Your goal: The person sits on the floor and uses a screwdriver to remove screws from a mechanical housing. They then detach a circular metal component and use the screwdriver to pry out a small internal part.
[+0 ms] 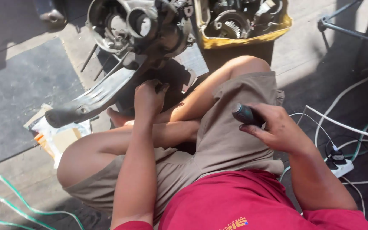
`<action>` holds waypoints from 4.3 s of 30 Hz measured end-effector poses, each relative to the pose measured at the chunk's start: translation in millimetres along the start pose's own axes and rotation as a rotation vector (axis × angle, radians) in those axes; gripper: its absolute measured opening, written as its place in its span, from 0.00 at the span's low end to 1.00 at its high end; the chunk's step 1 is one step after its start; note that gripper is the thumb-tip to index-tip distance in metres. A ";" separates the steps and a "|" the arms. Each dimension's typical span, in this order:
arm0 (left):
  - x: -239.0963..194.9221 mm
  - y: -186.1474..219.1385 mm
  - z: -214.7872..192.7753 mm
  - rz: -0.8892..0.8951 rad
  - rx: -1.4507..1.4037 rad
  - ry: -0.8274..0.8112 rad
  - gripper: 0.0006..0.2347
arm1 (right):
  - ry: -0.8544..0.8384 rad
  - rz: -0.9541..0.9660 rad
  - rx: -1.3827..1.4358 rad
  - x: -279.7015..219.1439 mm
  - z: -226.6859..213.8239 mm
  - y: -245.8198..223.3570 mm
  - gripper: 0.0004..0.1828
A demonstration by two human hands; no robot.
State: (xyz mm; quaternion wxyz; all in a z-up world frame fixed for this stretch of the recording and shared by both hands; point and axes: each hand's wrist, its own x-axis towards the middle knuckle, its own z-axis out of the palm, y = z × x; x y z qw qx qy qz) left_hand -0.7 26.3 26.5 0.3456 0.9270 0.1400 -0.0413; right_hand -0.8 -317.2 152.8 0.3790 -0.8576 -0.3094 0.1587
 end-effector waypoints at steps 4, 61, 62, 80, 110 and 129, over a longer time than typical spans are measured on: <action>0.3 1.1 -4.7 -0.133 -0.034 0.071 0.12 | 0.067 -0.066 -0.129 40.9 2.2 1.9 0.20; -8.5 21.2 -27.5 -0.106 -0.197 -0.088 0.12 | 0.335 0.108 0.513 154.3 106.2 67.4 0.26; -6.9 21.4 -29.6 -0.096 -0.198 -0.064 0.12 | 0.333 0.042 0.642 157.2 100.7 61.2 0.27; 7.3 -14.7 14.0 0.067 -0.220 0.225 0.10 | 0.268 0.086 0.567 169.6 85.2 90.4 0.09; 3.6 14.6 7.2 0.172 -0.720 0.139 0.09 | 0.009 -0.112 0.735 161.5 117.8 75.8 0.02; 18.1 49.2 -75.8 0.393 -0.374 0.645 0.15 | 0.590 -0.173 0.314 174.2 90.6 15.2 0.11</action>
